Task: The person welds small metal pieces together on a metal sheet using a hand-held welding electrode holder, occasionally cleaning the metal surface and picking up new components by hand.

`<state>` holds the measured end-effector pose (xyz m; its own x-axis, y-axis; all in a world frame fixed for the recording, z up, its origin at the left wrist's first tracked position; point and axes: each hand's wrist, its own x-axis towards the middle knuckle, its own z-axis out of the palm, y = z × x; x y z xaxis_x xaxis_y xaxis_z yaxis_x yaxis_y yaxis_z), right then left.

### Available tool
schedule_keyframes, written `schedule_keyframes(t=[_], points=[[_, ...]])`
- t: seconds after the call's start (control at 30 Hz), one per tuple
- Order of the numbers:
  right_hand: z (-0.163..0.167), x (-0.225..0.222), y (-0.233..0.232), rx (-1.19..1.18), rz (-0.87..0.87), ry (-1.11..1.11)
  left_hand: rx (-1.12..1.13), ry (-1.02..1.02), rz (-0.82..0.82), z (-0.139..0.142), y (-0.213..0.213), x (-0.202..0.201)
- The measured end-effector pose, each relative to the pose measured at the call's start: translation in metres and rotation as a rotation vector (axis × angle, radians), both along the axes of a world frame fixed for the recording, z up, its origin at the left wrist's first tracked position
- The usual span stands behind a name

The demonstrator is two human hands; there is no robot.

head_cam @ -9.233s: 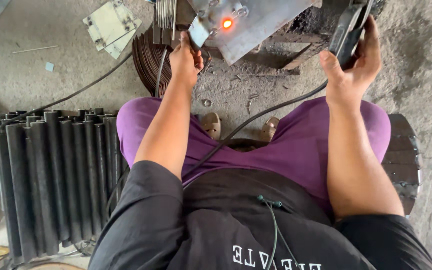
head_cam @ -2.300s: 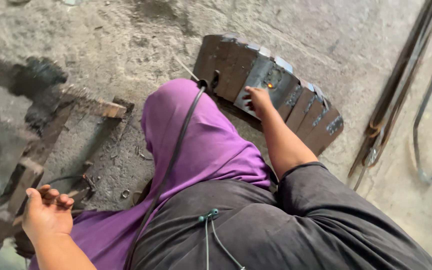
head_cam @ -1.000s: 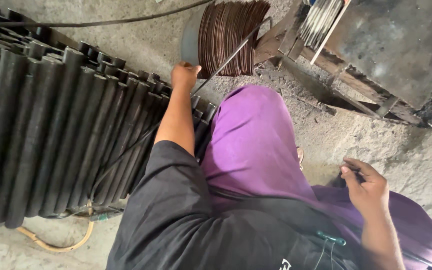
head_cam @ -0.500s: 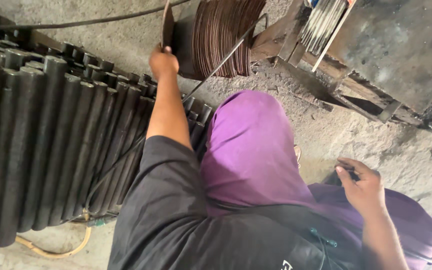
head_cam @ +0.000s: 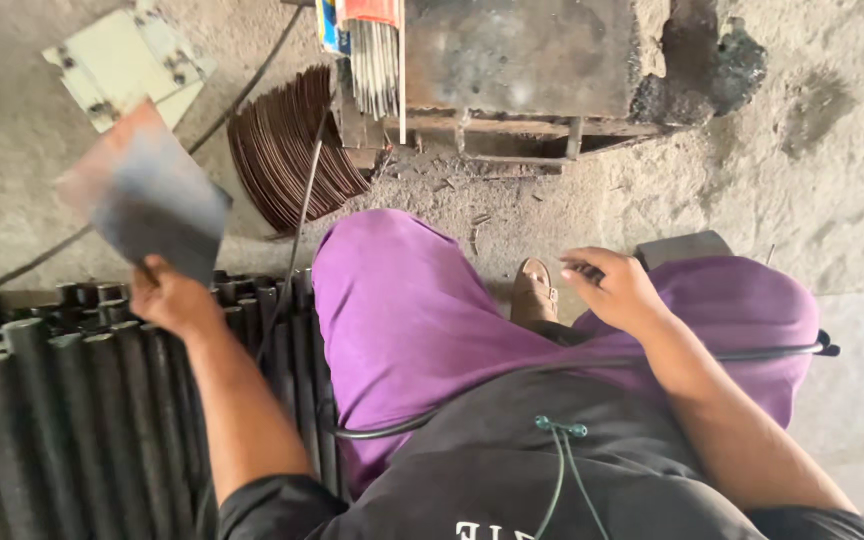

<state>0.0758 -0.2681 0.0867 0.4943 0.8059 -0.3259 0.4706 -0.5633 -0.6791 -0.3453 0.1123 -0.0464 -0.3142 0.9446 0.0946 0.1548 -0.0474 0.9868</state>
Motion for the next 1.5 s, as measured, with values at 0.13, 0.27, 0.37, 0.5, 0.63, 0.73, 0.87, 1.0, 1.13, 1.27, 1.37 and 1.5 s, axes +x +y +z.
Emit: schedule_keyframes(t=[0.13, 0.27, 0.37, 0.5, 0.63, 0.73, 0.87, 1.0, 1.13, 1.27, 1.37, 1.5], points=[[-0.015, -0.007, 0.02, 0.096, 0.04, 0.039, 0.163, -0.318, -0.141, 0.073, 0.023, -0.003], [-0.024, -0.013, 0.032, 0.172, 0.047, 0.083, 0.325, -0.347, -0.393, 0.142, 0.04, 0.034], [-0.026, -0.015, 0.04, 0.191, 0.043, 0.123, 0.504, 0.063, -0.503, 0.176, 0.044, 0.101], [-0.024, -0.018, 0.053, 0.184, -0.018, 0.238, 0.711, 0.659, -0.87, 0.193, 0.023, 0.213], [-0.016, -0.023, 0.063, 0.251, -0.022, 0.272, 0.942, 1.026, -1.065, 0.171, 0.0, 0.296], [-0.006, -0.022, 0.058, 0.334, 0.047, 0.197, 0.957, 1.222, -1.153, 0.13, -0.007, 0.301], [0.008, -0.013, 0.05, 0.419, 0.033, 0.244, 0.904, 1.149, -1.102, 0.08, -0.009, 0.294], [0.03, 0.019, 0.054, 0.438, -0.037, 0.271, 0.885, 0.964, -1.073, 0.063, -0.011, 0.291], [0.06, 0.064, 0.08, 0.337, -0.136, 0.054, 0.974, 0.986, -1.085, 0.068, -0.012, 0.283], [0.073, 0.107, 0.132, 0.332, -0.337, -0.018, 0.986, 0.951, -1.083, 0.072, -0.017, 0.276], [0.067, 0.15, 0.183, 0.361, -0.469, -0.104, 0.982, 0.943, -1.088, 0.076, -0.021, 0.274], [0.051, 0.206, 0.246, 0.389, -0.497, -0.439, 0.895, 0.891, -1.133, 0.082, -0.027, 0.272]])
